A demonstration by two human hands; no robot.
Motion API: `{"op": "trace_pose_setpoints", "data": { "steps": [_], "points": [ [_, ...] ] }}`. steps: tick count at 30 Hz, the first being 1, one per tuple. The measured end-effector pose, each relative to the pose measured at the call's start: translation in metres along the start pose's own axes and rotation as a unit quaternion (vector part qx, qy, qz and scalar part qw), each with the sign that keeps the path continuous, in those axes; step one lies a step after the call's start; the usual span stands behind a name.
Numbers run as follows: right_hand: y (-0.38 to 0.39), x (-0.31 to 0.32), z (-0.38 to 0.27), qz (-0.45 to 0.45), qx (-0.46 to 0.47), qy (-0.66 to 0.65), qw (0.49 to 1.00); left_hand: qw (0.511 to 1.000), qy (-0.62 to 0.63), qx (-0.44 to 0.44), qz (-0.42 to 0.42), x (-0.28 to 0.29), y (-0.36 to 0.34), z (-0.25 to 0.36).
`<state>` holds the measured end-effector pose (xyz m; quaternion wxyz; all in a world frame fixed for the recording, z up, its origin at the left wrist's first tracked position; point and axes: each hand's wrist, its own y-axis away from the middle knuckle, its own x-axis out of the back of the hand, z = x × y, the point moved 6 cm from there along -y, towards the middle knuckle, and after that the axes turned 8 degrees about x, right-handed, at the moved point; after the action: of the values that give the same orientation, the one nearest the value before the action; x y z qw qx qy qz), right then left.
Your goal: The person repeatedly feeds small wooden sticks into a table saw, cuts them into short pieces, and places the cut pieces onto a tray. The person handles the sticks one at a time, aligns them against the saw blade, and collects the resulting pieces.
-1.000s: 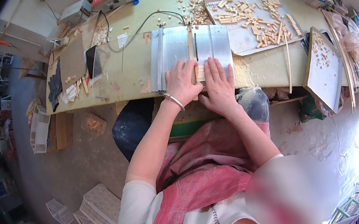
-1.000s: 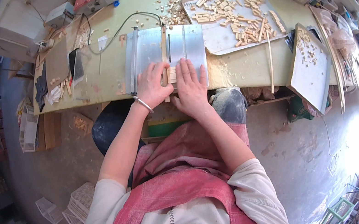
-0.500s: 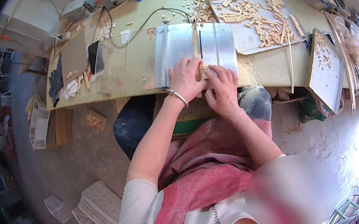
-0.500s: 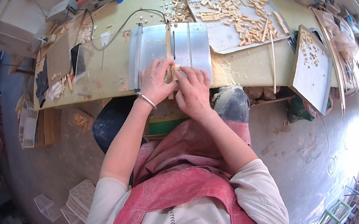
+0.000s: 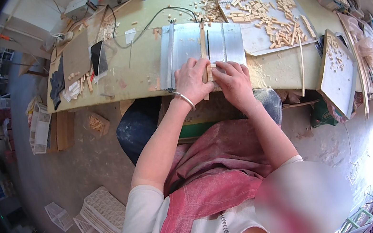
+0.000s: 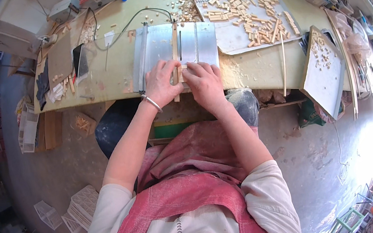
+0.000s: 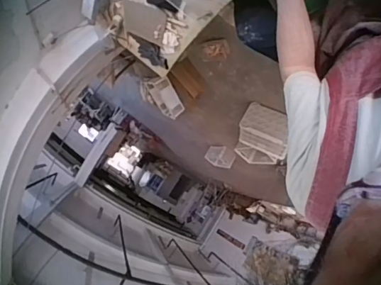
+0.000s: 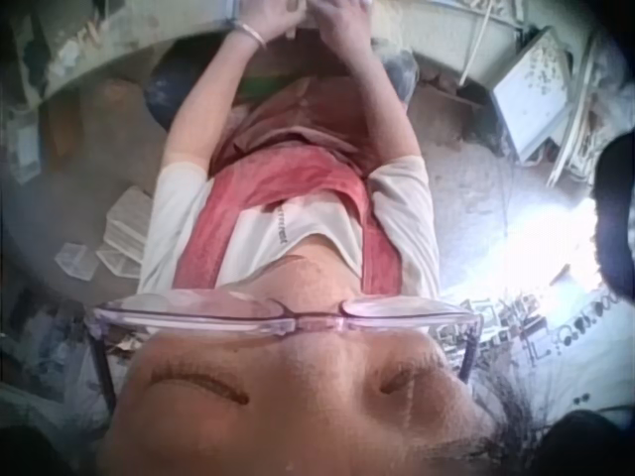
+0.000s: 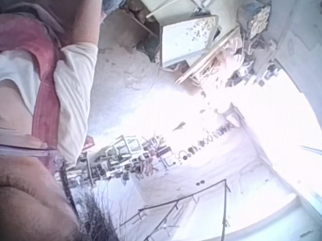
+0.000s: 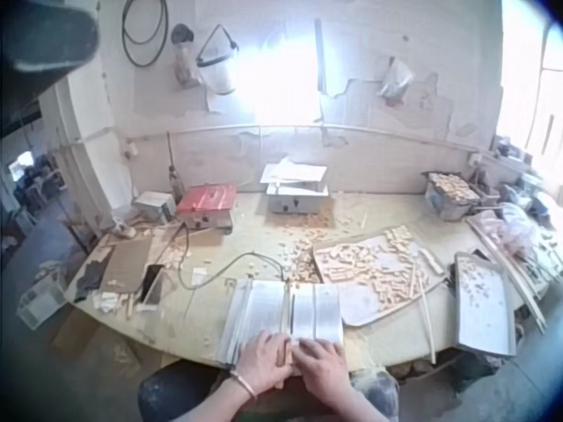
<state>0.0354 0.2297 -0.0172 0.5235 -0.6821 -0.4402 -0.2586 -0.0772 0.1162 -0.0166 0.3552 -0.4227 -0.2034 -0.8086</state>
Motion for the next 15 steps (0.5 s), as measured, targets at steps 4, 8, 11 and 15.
{"op": "trace_pose_setpoints", "data": {
  "steps": [4,8,11,15],
  "points": [
    [-0.002,-0.001,0.003,-0.004,0.004,-0.023,1.0,1.0,-0.001,0.003,-0.005,-0.001,0.0,0.001],
    [-0.001,-0.001,0.008,0.02,0.006,-0.061,0.998,0.998,0.044,-0.013,0.034,-0.003,0.0,-0.007],
    [-0.002,0.001,0.007,0.02,0.021,-0.057,0.998,0.993,0.118,0.008,-0.005,-0.006,-0.005,-0.018],
    [-0.007,0.005,0.001,-0.009,0.044,-0.006,0.999,0.981,0.179,0.033,-0.065,0.001,-0.012,-0.019]
  ]
}}
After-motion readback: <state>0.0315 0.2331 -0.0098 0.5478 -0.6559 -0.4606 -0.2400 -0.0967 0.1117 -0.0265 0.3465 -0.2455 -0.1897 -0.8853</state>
